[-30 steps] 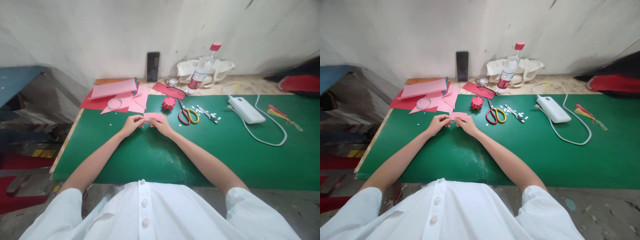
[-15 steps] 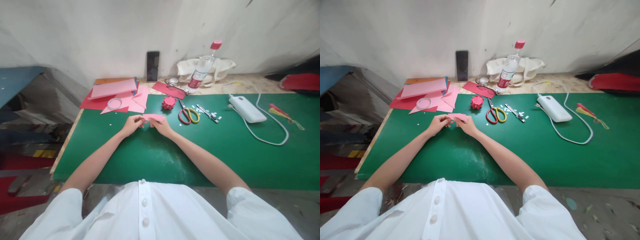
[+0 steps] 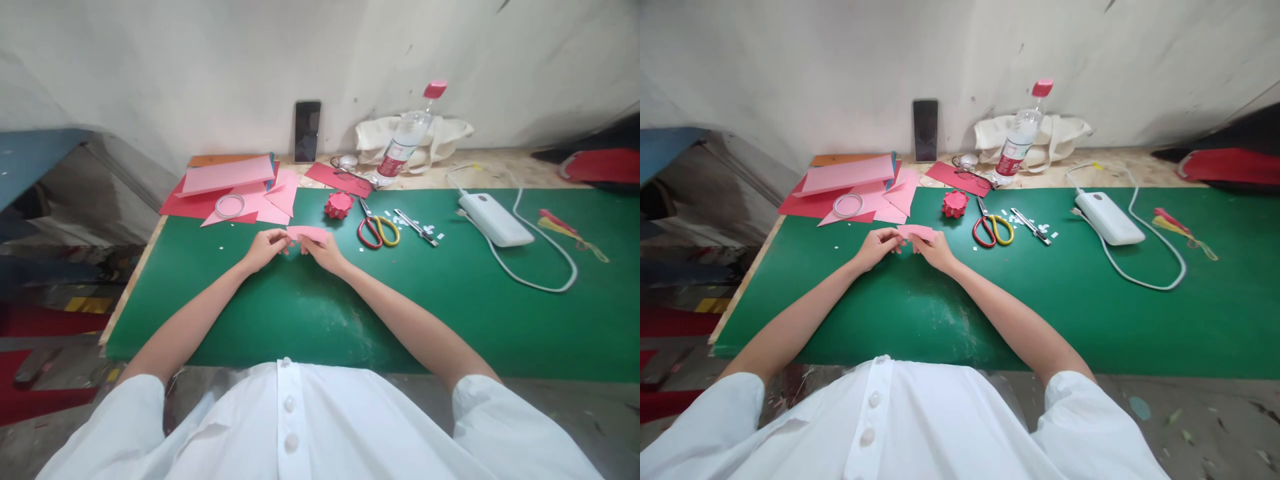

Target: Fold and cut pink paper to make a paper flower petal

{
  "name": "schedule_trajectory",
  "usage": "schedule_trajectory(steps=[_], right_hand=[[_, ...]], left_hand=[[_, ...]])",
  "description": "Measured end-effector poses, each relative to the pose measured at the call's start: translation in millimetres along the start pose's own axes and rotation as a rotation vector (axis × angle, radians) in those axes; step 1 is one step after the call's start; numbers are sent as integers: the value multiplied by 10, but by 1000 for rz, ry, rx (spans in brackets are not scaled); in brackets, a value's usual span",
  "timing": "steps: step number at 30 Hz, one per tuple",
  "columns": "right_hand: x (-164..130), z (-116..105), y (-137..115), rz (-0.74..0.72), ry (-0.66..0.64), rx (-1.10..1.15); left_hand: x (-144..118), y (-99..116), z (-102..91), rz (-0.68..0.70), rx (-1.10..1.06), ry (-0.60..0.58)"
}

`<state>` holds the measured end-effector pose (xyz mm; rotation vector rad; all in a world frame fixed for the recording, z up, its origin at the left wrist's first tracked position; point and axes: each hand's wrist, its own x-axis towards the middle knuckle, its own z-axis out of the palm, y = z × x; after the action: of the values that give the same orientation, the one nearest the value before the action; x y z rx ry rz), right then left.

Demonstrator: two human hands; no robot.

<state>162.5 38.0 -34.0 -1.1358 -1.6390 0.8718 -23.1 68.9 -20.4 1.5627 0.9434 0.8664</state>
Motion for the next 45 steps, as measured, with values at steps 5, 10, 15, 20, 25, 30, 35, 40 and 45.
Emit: schedule_trajectory(steps=[5, 10, 15, 20, 25, 30, 35, 40, 45], right_hand=[[12, 1, 28, 8, 11, 15], [12, 0, 34, 8, -2, 30], [9, 12, 37, 5, -28, 72], [-3, 8, 32, 13, -92, 146], [32, -27, 36, 47, -132, 267], [87, -113, 45, 129, -140, 395], [95, -231, -7, 195, -282, 418], [87, -306, -38, 242, -395, 369], [85, -261, -4, 253, -353, 316]], left_hand=[[-1, 0, 0, -10, -4, -4], [0, 9, -1, -18, -14, -9], [16, -3, -9, -16, -56, 5], [55, -53, -51, -12, -146, 43], [81, -77, -99, -5, -187, 16], [41, -39, -73, 8, -107, -94], [3, -13, -51, 18, -2, -127], [9, -29, -46, 21, 55, -43], [6, -37, -26, 14, 79, -4]])
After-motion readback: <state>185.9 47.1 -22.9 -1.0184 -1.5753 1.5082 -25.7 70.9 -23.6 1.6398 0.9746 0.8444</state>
